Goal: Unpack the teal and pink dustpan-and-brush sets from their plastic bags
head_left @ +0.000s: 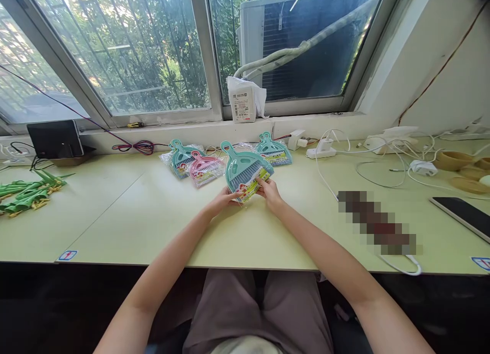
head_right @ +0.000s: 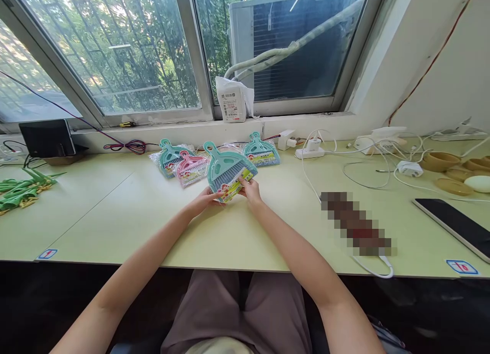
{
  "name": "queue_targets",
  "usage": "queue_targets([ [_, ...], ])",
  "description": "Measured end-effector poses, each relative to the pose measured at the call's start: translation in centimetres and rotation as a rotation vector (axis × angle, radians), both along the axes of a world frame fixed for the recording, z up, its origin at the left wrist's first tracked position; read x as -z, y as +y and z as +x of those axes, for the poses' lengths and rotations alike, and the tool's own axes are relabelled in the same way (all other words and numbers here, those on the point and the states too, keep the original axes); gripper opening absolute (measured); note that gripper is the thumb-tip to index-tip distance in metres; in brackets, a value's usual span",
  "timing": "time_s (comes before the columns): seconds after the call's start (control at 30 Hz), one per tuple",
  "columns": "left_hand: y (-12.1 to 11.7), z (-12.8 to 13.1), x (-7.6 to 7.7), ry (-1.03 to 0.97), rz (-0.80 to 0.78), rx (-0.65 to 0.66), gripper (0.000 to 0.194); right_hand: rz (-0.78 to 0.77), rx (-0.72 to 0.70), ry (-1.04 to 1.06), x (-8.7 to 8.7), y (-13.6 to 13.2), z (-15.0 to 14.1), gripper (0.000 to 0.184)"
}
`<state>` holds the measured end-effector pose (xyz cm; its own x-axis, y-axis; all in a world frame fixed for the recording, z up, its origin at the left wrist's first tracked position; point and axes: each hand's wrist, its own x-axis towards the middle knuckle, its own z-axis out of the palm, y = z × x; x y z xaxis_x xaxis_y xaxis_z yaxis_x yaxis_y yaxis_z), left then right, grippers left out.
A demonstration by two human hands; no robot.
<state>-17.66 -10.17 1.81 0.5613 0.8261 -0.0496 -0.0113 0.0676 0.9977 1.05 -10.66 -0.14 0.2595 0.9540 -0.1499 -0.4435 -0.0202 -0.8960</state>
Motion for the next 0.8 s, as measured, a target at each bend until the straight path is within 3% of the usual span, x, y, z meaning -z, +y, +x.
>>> queue_targets([
  [0.3, -0.2, 0.4, 0.1, 0.048, 0.045, -0.048, 0.054, -0.057, 0.08, 0.057, -0.6, -0.7, -0.5, 0.015],
  [0.47, 0.4, -0.2, 0.2, -0.039, 0.019, -0.151, 0.046, 0.055, -0.151, 0.06, -1.5, -0.8, -0.4, 0.005],
  [0.57, 0.7, -0.6, 0.1, -0.068, 0.024, -0.149, 0.047, 0.126, -0.264, 0.021, -1.5, -0.7, -0.3, 0.018],
  [0.8, 0.5, -0.3, 0.2, -0.08, -0.009, -0.096, 0.054, 0.096, -0.156, -0.015, -0.9, -1.0, -0.9, 0.022],
])
